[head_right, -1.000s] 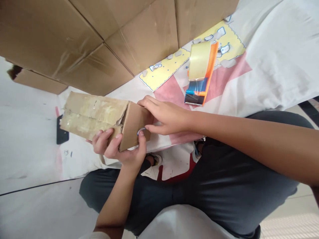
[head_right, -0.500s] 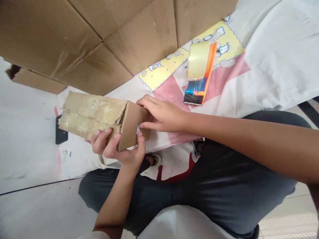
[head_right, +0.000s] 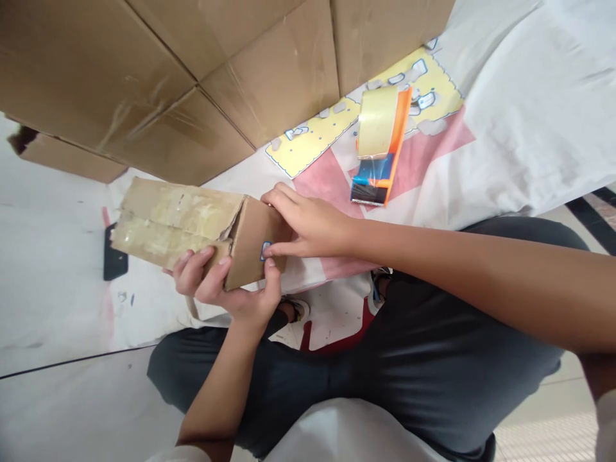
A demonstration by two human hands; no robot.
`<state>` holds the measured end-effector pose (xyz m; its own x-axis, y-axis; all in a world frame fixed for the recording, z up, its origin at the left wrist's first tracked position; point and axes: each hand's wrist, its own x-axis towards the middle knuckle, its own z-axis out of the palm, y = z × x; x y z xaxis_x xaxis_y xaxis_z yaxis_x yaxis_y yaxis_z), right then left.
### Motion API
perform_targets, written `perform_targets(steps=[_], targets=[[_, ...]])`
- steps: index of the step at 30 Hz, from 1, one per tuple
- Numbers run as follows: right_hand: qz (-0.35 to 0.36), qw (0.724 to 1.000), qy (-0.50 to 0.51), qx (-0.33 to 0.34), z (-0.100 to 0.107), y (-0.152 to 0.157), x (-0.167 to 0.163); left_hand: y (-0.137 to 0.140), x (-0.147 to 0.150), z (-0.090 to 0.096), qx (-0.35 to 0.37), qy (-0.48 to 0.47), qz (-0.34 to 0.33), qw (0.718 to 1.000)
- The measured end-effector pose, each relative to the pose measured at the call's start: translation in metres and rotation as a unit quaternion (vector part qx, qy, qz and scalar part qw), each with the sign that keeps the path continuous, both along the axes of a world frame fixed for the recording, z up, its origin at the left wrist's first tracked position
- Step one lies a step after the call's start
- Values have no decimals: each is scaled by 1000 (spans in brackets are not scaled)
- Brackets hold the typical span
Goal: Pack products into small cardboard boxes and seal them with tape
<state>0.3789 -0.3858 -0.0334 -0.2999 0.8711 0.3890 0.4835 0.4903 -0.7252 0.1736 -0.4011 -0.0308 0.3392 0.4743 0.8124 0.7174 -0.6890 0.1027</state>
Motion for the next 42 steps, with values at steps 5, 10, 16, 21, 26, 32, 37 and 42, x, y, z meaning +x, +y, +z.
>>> perform_targets(steps=[5,10,16,21,26,32,37,42], targets=[[-20,999,-22,-33,3,3,-3,1,0,0,-5,-1,1,1000],[-31,998,-32,-39,4,3,-3,1,0,-2,-9,-14,1,1000],[-29,998,-26,-43,7,2,-1,1,2,-2,-9,-31,-17,999],[-24,998,21,-60,4,-3,-4,3,1,-1,2,-23,-19,1000],[-42,990,113,-69,-5,-11,-14,3,-2,-1,1,-5,-7,1000],[-64,970,194,-133,-10,-20,-25,3,-4,-1,-2,1,-7,1000],[-81,950,236,-186,-10,-25,-30,4,-3,1,-2,0,-27,1000],[-71,954,236,-172,-11,-23,-28,4,-3,0,12,6,-8,1000]])
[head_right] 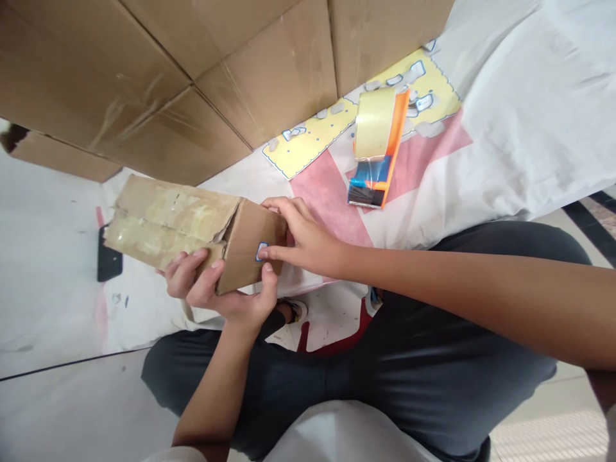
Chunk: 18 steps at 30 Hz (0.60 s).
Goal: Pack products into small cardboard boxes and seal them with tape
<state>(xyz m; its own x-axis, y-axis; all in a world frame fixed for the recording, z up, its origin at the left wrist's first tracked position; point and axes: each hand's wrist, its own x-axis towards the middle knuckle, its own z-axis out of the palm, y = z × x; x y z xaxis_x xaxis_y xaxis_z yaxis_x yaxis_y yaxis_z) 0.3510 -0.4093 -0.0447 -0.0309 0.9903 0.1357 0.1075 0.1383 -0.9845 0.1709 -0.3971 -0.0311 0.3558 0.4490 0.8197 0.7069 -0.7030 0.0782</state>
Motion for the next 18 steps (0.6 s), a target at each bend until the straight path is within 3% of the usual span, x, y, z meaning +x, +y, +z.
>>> perform_targets(steps=[5,11,18], targets=[[15,999,-18,40,-1,7,5,1,-3,-7,-20,-12,41,999],[33,997,-31,65,2,13,10,-1,-3,-8,-51,-40,-15,998],[48,993,-80,70,6,23,18,-2,1,-2,-8,-12,22,1000]])
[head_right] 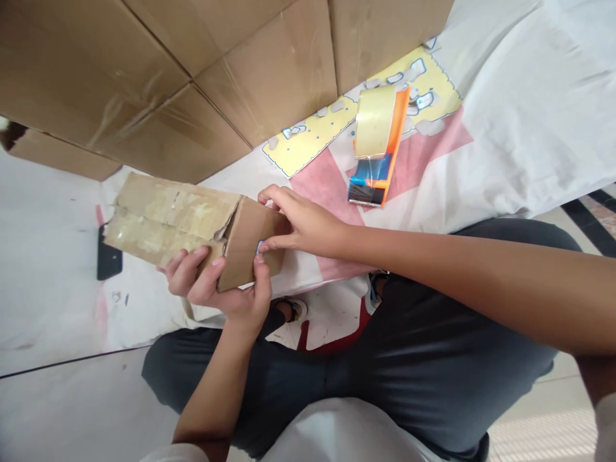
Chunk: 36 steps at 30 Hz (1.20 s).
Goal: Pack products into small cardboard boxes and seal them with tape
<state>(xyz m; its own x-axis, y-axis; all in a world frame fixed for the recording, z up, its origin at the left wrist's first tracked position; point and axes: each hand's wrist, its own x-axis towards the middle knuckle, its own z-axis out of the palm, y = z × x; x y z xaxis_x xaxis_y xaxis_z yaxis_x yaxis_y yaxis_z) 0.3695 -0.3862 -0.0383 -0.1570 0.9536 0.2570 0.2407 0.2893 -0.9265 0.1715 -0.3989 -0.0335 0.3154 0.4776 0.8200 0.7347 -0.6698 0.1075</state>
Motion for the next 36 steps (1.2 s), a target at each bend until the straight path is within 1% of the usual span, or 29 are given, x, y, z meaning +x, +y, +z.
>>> perform_targets(steps=[2,7,11,15,19,22,24,26,29,32,36], targets=[[-5,1000,-30,-2,2,2,2,0,0,0,9,2,-2,1000],[-33,995,-90,-3,4,0,1,3,-1,-3,-1,-8,14,1000],[-51,992,-111,3,3,-3,-1,6,1,-1,6,-19,-17,1000],[-40,991,-126,6,6,-2,2,8,-2,0,14,-15,-25,999],[-23,991,-133,4,8,-1,5,8,-9,-8,-6,1,-22,1000],[-14,990,-138,9,8,0,7,8,-12,-12,-23,-16,-43,999],[-7,989,-146,14,8,0,8,8,-11,-11,-17,-27,-59,998],[-9,987,-157,16,9,1,8,8,-9,-8,-8,-30,-67,997],[-21,983,-179,19,10,0,7,7,-6,-5,-6,-30,-60,998],[-25,978,-204,25,11,-1,5,7,-5,-7,-2,-35,-48,998],[-32,972,-230,26,12,-4,4,10,-6,-10,5,-43,-55,998]])
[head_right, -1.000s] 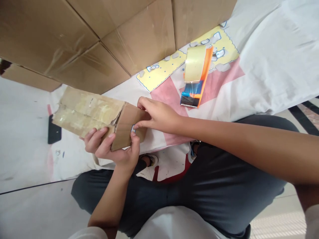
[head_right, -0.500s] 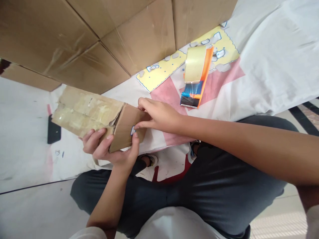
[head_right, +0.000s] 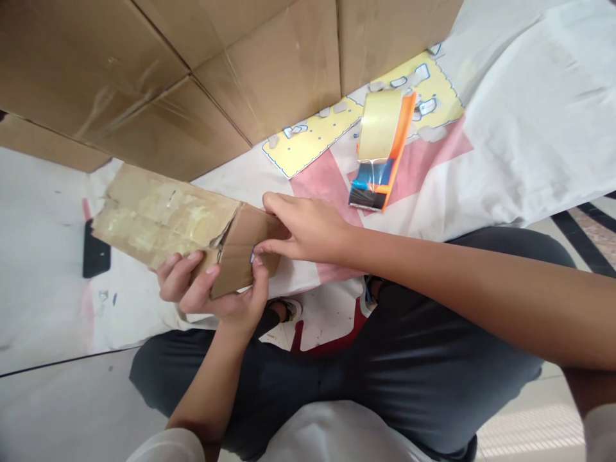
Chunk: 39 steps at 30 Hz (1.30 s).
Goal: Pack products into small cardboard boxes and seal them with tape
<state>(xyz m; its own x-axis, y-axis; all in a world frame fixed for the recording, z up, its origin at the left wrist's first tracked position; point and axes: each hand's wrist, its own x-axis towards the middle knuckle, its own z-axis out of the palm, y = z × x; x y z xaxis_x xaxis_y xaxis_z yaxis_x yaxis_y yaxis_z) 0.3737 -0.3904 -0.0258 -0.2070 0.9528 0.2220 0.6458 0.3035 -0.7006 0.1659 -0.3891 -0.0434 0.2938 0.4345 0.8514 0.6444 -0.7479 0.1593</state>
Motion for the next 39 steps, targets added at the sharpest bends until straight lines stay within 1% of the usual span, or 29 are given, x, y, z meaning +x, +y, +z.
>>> perform_targets(steps=[4,6,9,11,13,15,16,18,22,25,27,31,35,37,39], targets=[[-4,1000,-12,-7,2,-2,0,2,-3,1,10,27,-7,1000],[-4,1000,-13,-14,3,-2,0,3,-4,2,11,35,1,999],[1,1000,-8,-26,5,1,3,3,-1,2,27,28,26,999],[20,999,-2,-35,6,3,7,4,0,1,36,13,24,999],[47,998,1,-42,8,4,11,4,0,1,35,-10,-4,999],[62,997,-3,-41,8,4,12,3,-3,0,16,-20,-45,999],[60,997,-7,-40,9,3,11,2,-5,0,3,-17,-61,998],[42,998,-15,-40,8,1,8,1,-10,-1,-18,-1,-71,997],[20,999,-28,-34,7,-1,1,-1,-14,-2,-26,24,-38,999],[12,998,-49,-20,6,0,-2,-1,-12,-2,-16,47,2,999],[4,998,-66,-16,6,0,-2,0,-10,-1,-10,52,15,999],[3,998,-69,-4,5,1,0,0,-8,3,-2,39,7,999],[31,998,-52,1,5,4,6,-2,-8,7,1,50,21,999],[44,998,-49,3,4,5,8,-3,-8,8,-6,46,5,999],[40,998,-52,7,4,5,6,-3,-9,7,-8,38,-11,999]])
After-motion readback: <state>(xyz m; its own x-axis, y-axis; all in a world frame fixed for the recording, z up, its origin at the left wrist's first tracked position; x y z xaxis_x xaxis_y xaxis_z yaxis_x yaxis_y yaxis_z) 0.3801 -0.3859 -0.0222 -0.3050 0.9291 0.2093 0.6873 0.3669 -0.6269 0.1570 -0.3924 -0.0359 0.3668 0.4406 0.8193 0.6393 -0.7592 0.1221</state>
